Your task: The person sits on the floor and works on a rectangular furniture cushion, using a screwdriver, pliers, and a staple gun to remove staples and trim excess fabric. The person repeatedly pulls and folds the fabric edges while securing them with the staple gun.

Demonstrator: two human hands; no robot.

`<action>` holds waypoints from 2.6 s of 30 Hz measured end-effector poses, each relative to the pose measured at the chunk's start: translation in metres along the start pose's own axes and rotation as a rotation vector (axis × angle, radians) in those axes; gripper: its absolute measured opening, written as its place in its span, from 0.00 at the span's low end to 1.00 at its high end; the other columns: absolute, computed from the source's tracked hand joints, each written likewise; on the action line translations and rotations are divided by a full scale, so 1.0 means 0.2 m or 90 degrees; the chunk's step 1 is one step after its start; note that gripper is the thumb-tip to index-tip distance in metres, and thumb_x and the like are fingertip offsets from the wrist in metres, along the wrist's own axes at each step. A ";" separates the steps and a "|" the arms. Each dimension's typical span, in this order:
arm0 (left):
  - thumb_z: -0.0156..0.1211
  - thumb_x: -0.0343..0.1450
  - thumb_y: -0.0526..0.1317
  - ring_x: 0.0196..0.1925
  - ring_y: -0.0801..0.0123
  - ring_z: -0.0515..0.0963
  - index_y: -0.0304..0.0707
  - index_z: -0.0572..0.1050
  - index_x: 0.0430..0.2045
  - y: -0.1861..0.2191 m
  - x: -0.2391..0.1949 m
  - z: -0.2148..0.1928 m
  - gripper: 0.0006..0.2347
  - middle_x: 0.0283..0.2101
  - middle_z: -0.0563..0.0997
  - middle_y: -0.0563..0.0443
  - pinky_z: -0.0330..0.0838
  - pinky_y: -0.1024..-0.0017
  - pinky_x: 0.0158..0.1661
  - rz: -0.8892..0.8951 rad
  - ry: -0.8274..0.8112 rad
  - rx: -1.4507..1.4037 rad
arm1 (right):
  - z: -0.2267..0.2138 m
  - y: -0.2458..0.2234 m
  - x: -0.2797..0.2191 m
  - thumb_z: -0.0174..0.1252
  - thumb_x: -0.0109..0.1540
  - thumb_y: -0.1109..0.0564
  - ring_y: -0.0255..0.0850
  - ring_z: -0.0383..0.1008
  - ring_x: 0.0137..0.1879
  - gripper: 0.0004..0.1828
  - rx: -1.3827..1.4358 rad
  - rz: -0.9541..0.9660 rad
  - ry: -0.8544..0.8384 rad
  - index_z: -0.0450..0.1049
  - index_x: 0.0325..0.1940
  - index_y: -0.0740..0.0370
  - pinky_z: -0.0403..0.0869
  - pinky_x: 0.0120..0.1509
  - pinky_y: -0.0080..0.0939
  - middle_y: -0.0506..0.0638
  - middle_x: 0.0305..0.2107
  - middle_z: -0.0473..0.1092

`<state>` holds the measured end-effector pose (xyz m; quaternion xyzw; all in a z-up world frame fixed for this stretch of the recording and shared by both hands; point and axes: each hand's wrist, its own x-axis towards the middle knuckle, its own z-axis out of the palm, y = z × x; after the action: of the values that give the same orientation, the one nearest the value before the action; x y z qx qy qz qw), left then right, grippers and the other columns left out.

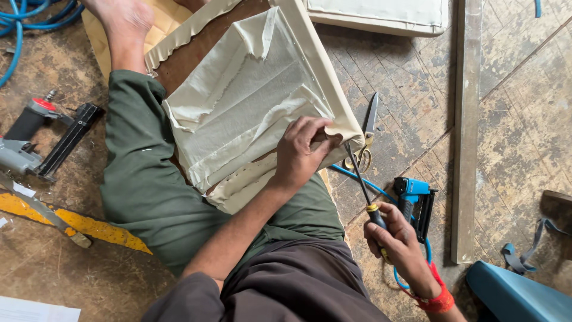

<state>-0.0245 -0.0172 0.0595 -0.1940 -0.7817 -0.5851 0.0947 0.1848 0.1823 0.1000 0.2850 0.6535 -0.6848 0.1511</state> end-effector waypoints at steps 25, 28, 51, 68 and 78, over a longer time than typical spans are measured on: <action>0.64 0.71 0.48 0.37 0.76 0.74 0.62 0.86 0.32 -0.37 0.57 0.19 0.04 0.31 0.84 0.69 0.57 0.61 0.58 0.394 -0.450 -0.050 | 0.03 -0.49 -0.18 0.58 0.62 0.61 0.31 0.68 0.30 0.31 -0.396 -0.001 0.140 0.68 0.72 0.55 0.72 0.33 0.33 0.47 0.36 0.79; 0.64 0.69 0.46 0.32 0.76 0.72 0.60 0.86 0.30 -0.35 0.60 0.20 0.04 0.25 0.83 0.69 0.58 0.67 0.56 0.322 -0.506 -0.043 | 0.06 -0.54 -0.19 0.58 0.62 0.61 0.32 0.67 0.29 0.32 -0.446 0.060 0.177 0.69 0.72 0.52 0.71 0.33 0.35 0.49 0.34 0.79; 0.56 0.70 0.49 0.25 0.70 0.67 0.51 0.80 0.11 -0.40 0.53 0.32 0.16 0.14 0.75 0.59 0.60 0.60 0.51 0.406 -0.418 0.078 | 0.35 -0.65 -0.20 0.58 0.61 0.55 0.42 0.77 0.29 0.29 -0.888 -0.061 0.208 0.69 0.69 0.52 0.75 0.35 0.45 0.53 0.32 0.77; 0.59 0.72 0.53 0.27 0.70 0.70 0.52 0.83 0.14 -0.38 0.54 0.28 0.16 0.14 0.74 0.56 0.59 0.62 0.52 0.286 -0.434 -0.001 | 0.32 -0.32 -0.08 0.57 0.63 0.61 0.28 0.61 0.23 0.30 -0.381 0.007 0.224 0.67 0.70 0.60 0.62 0.23 0.30 0.44 0.22 0.67; 0.58 0.73 0.56 0.27 0.71 0.67 0.55 0.85 0.20 -0.40 0.54 0.30 0.16 0.15 0.76 0.60 0.58 0.62 0.50 0.321 -0.438 0.003 | 0.18 -0.13 -0.02 0.55 0.67 0.58 0.28 0.62 0.24 0.26 -0.328 -0.030 0.179 0.67 0.70 0.65 0.60 0.24 0.29 0.44 0.26 0.66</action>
<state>-0.1511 0.0418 0.0116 -0.5628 -0.6970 -0.4432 -0.0308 0.1666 0.1485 0.1235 0.3145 0.8267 -0.4533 0.1106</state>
